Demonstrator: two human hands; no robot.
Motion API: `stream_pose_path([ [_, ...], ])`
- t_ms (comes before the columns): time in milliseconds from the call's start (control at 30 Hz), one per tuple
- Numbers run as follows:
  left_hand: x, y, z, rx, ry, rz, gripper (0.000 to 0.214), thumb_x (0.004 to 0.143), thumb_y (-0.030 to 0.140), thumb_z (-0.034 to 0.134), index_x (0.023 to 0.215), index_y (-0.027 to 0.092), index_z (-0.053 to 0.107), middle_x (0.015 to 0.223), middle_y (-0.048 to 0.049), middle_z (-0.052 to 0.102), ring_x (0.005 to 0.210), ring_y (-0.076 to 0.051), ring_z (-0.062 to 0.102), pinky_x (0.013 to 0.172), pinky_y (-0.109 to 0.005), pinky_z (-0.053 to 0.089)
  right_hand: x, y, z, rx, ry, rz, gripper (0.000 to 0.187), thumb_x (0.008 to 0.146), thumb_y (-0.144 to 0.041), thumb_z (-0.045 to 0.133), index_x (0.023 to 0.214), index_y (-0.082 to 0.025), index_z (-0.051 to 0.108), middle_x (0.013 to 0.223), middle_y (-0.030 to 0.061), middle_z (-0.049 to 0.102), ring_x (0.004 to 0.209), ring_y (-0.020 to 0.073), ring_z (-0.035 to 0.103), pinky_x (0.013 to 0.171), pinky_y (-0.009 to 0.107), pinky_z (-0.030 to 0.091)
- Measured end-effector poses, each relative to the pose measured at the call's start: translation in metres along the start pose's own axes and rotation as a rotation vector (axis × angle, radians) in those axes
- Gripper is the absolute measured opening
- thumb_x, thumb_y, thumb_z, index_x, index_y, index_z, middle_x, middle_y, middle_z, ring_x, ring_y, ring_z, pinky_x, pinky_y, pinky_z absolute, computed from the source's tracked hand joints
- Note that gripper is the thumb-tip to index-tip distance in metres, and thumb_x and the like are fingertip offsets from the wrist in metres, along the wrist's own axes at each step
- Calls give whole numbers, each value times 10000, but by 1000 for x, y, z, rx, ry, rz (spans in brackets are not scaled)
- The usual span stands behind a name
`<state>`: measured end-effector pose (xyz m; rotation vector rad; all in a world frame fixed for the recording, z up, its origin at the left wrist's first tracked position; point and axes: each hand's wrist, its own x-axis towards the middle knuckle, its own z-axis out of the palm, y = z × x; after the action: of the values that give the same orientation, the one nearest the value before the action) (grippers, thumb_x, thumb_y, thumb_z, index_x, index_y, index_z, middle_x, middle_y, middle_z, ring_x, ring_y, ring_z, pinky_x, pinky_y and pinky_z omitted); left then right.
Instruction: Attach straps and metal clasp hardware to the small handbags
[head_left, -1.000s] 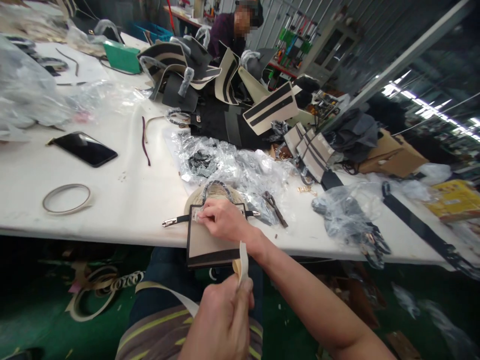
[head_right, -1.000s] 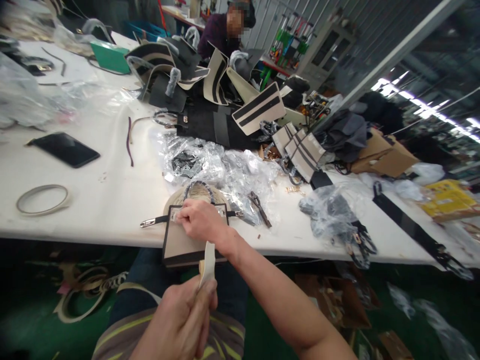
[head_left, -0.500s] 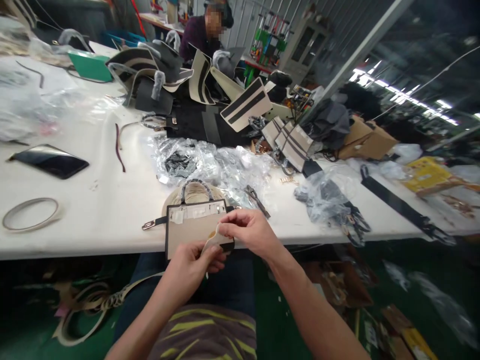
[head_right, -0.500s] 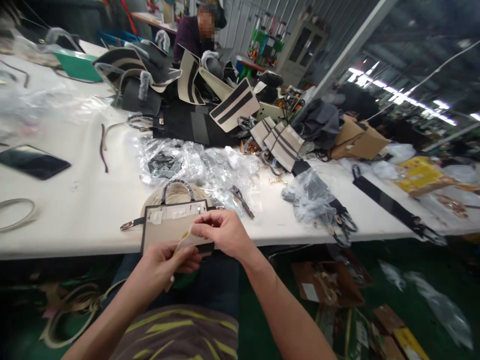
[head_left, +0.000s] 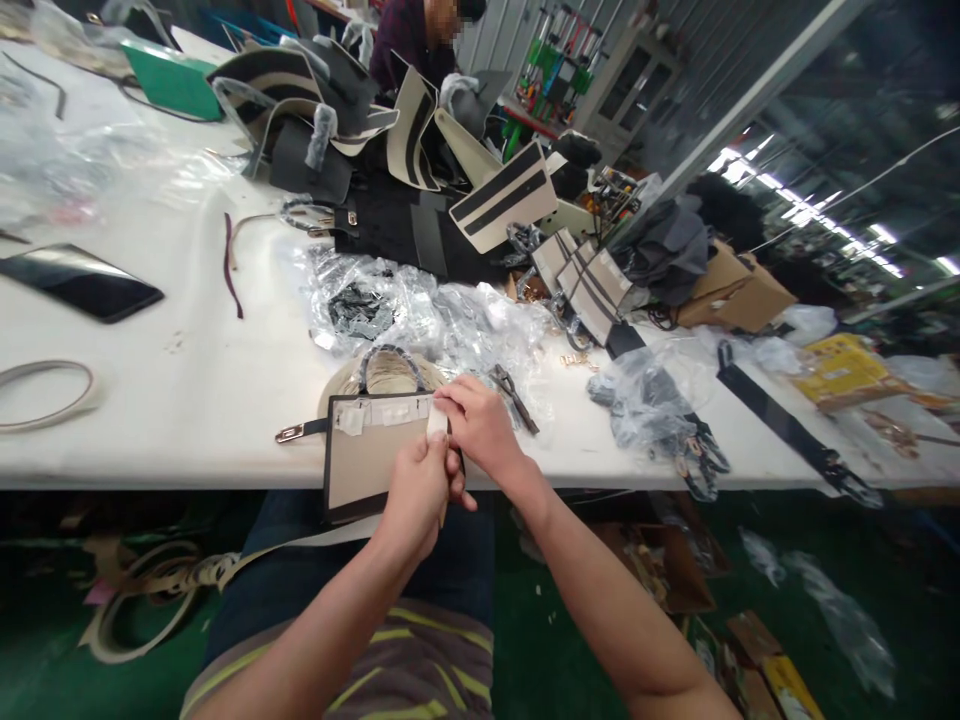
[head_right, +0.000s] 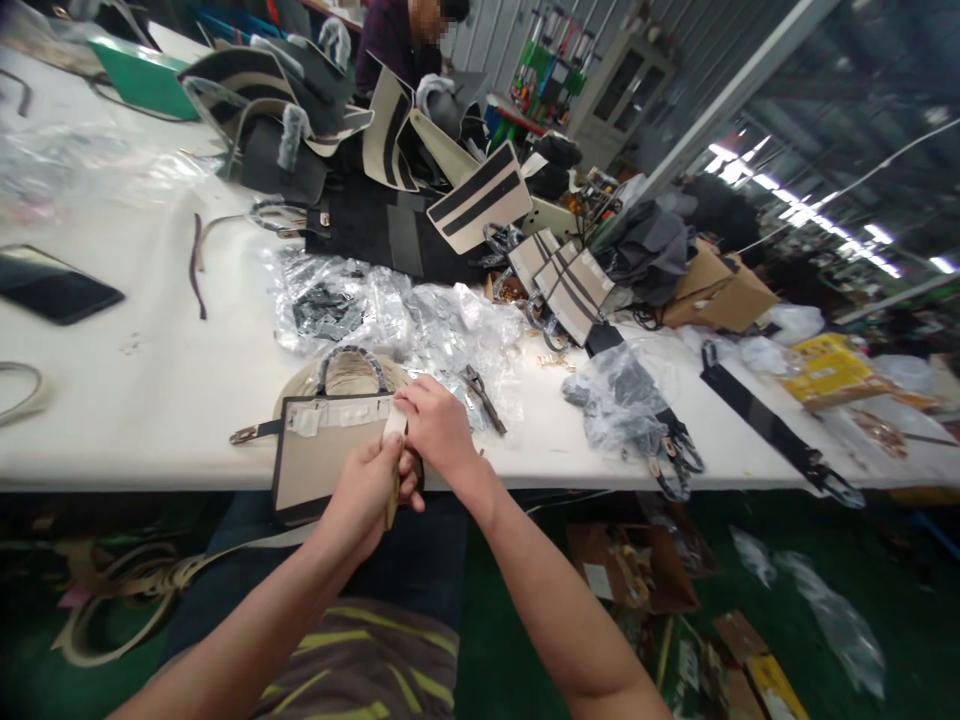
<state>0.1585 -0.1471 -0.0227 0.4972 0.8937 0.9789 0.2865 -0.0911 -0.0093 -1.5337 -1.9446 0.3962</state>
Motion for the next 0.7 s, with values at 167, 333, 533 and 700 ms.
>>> stream_pose_path([
  [167, -4, 0, 4, -34, 14, -66, 463, 930, 613, 791, 993, 186, 622, 676, 78, 496, 469, -103, 460, 449, -320, 626, 15, 10, -12, 73, -136, -52, 194, 1066, -131, 682, 979, -215, 835, 1013, 42, 763, 947, 191, 723, 934, 324, 540],
  [333, -8, -11, 4, 14, 52, -71, 538, 924, 708, 764, 978, 193, 616, 650, 35, 616, 489, -145, 602, 579, -333, 647, 18, 12, -13, 98, -180, -46, 176, 1045, -133, 724, 955, -221, 847, 980, 29, 768, 933, 188, 725, 922, 318, 538],
  [533, -4, -4, 3, -17, 24, -103, 442, 928, 577, 777, 1024, 168, 639, 712, -12, 695, 541, -182, 686, 613, -321, 622, 20, 11, -7, 74, -103, 14, 148, 999, -155, 770, 1077, -236, 866, 1046, 32, 748, 872, 170, 689, 868, 307, 555],
  [700, -2, 10, 4, -112, 48, -209, 381, 896, 460, 836, 1040, 146, 675, 754, -30, 707, 565, -173, 669, 666, -381, 670, 5, 14, -5, 126, 88, 31, 180, 1016, -242, 782, 1177, -246, 862, 1051, 47, 760, 866, 185, 693, 835, 321, 586],
])
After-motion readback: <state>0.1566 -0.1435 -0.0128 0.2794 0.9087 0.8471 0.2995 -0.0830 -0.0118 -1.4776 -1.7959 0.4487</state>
